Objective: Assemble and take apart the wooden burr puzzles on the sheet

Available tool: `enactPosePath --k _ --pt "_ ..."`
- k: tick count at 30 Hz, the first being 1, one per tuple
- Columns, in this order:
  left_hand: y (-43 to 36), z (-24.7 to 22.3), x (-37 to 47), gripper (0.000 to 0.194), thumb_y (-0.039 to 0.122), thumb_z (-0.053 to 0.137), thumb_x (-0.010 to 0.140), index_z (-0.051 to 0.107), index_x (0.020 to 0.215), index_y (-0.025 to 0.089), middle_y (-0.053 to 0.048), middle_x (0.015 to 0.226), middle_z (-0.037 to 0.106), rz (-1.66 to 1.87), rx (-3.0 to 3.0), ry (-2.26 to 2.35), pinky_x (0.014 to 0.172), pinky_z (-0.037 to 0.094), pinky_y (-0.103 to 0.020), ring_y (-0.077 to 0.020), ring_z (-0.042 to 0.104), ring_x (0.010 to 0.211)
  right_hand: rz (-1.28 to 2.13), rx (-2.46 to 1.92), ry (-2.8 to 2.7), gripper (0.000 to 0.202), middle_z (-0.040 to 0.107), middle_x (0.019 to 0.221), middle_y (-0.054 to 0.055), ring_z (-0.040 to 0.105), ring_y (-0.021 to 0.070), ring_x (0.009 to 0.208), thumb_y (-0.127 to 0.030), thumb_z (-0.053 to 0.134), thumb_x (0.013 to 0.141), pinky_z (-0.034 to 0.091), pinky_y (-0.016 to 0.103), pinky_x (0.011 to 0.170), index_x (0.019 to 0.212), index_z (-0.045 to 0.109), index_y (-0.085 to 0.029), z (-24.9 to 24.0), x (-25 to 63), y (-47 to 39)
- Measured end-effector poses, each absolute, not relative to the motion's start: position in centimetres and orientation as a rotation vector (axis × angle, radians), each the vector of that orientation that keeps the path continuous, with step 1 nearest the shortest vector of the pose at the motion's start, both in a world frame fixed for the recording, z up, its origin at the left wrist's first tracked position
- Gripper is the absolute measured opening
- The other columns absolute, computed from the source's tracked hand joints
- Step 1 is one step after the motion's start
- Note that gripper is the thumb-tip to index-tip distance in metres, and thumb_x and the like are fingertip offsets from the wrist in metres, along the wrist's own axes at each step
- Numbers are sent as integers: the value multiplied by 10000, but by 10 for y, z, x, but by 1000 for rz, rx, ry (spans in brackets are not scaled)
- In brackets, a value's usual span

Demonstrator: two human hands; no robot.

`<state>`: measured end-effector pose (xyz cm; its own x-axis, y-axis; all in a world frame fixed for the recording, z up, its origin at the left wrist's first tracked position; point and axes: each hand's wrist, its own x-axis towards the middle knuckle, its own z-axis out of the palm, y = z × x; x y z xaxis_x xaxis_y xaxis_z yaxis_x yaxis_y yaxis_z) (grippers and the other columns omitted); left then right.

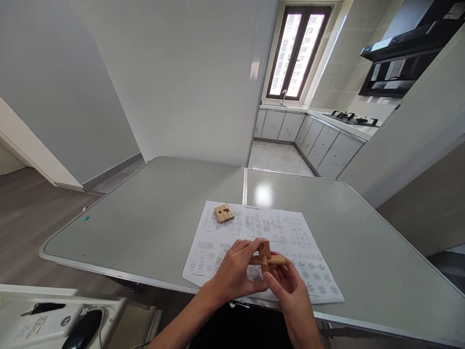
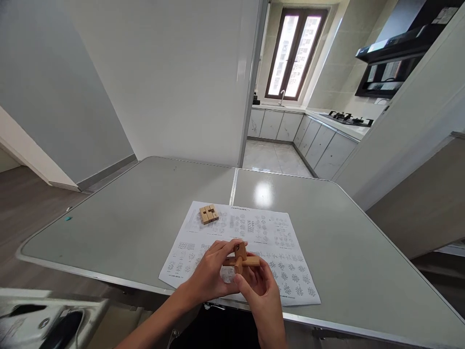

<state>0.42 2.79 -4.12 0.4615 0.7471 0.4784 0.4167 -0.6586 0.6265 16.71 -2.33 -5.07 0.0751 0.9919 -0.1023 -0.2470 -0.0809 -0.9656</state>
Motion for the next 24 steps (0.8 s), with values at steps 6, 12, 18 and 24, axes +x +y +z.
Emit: enactPosePath --k 6,12,18,24 --pt "29 -43 5 883 259 808 772 333 1516 300 -72 1297 691 1077 2326 971 983 527 -438 -288 665 1117 1284 -1164 -946 542 705 1336 70 610 334 1310 -481 839 772 509 454 1109 1226 644 -256 -51 169 -21" --pt "30 -48 4 1101 257 832 801 97 1619 319 -104 1503 564 1034 2311 1040 1077 494 -504 -304 590 1281 1156 -1252 -913 553 702 1341 74 591 331 1331 -497 841 769 487 466 1120 1220 633 -253 -60 191 -8" --pt "33 -53 4 750 205 729 893 346 1532 283 -104 1387 631 920 2329 1126 1060 523 -514 -300 601 1276 846 -1537 -1029 755 700 1328 122 626 371 1272 -546 897 642 495 499 1090 1258 610 -217 -63 249 35" --pt "34 -53 4 638 180 680 905 417 1478 279 -93 1360 638 890 2329 1154 1073 526 -517 -292 602 1277 646 -1793 -1165 778 731 1263 160 656 393 1217 -615 871 608 514 521 1046 1221 626 -202 -61 297 77"
